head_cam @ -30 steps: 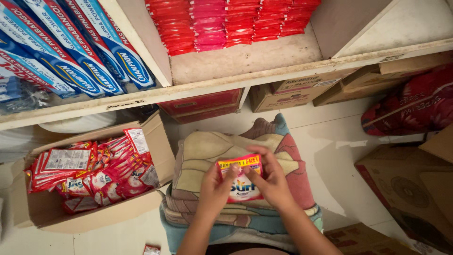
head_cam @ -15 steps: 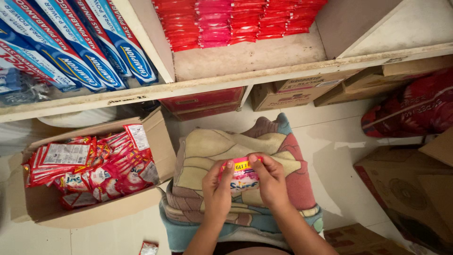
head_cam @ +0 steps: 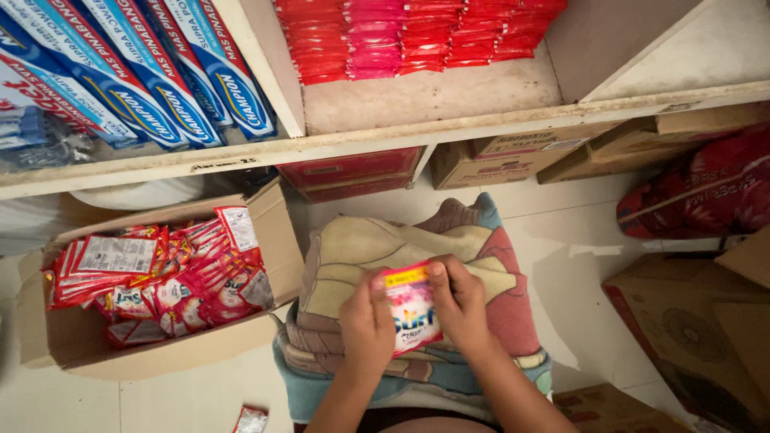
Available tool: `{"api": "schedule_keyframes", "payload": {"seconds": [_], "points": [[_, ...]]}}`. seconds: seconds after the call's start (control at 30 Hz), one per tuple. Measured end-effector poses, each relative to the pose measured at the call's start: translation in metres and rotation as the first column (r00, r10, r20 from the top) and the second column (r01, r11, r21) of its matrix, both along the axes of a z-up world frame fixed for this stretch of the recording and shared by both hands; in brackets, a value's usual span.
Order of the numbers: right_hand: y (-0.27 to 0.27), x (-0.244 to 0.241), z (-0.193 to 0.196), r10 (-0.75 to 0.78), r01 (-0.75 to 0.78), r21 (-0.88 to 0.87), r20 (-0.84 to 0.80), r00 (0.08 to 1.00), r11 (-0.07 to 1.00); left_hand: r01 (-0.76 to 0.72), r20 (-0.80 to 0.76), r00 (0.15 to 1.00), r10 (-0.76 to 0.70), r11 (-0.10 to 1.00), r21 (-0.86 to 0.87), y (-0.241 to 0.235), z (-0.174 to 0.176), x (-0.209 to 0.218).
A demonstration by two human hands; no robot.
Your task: The person takes small red packets of detergent from a cardboard box and places them onto a shelf, organizing them into stacks.
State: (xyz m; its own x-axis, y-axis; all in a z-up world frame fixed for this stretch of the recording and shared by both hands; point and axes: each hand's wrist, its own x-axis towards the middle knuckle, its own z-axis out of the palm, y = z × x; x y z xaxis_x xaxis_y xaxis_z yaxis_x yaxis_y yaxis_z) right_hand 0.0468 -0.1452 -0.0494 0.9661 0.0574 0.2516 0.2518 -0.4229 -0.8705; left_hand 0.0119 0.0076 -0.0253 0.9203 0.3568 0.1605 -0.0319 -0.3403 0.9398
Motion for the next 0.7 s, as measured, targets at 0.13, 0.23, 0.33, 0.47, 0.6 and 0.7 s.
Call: {"api": "schedule_keyframes", "payload": {"seconds": [0.13,0.23,0.33,0.47,0.6,0.7], "points": [[0.006,-0.009,-0.016,0.137,-0.133,0.032,-0.198,0.971,0.991,-0.089,-0.177,0.983,0.053,0.975,-0.201,0.013,-0.009,0.003],[0.009,-0.007,-0.018,0.135,-0.137,0.008,-0.213,0.968,0.991,-0.131,-0.235,0.971,0.051,0.933,-0.336,0.018,-0.017,0.005],[0.014,-0.005,-0.018,0.108,-0.116,-0.023,-0.221,0.969,0.993,-0.143,-0.211,0.977,0.015,0.782,-0.607,0.022,-0.025,0.007],[0.010,0.003,-0.015,0.056,-0.047,0.045,-0.217,0.975,0.998,-0.133,-0.240,0.970,0.040,0.914,-0.383,0.022,-0.033,0.001],[0.005,0.008,-0.018,0.043,-0.039,0.021,-0.222,0.974,0.999,-0.020,-0.217,0.976,0.000,0.996,-0.087,0.009,-0.029,-0.008],[0.004,0.008,-0.018,0.021,-0.029,-0.042,-0.172,0.985,0.999,-0.016,-0.155,0.988,0.015,1.000,-0.002,0.012,-0.023,-0.006]]}}
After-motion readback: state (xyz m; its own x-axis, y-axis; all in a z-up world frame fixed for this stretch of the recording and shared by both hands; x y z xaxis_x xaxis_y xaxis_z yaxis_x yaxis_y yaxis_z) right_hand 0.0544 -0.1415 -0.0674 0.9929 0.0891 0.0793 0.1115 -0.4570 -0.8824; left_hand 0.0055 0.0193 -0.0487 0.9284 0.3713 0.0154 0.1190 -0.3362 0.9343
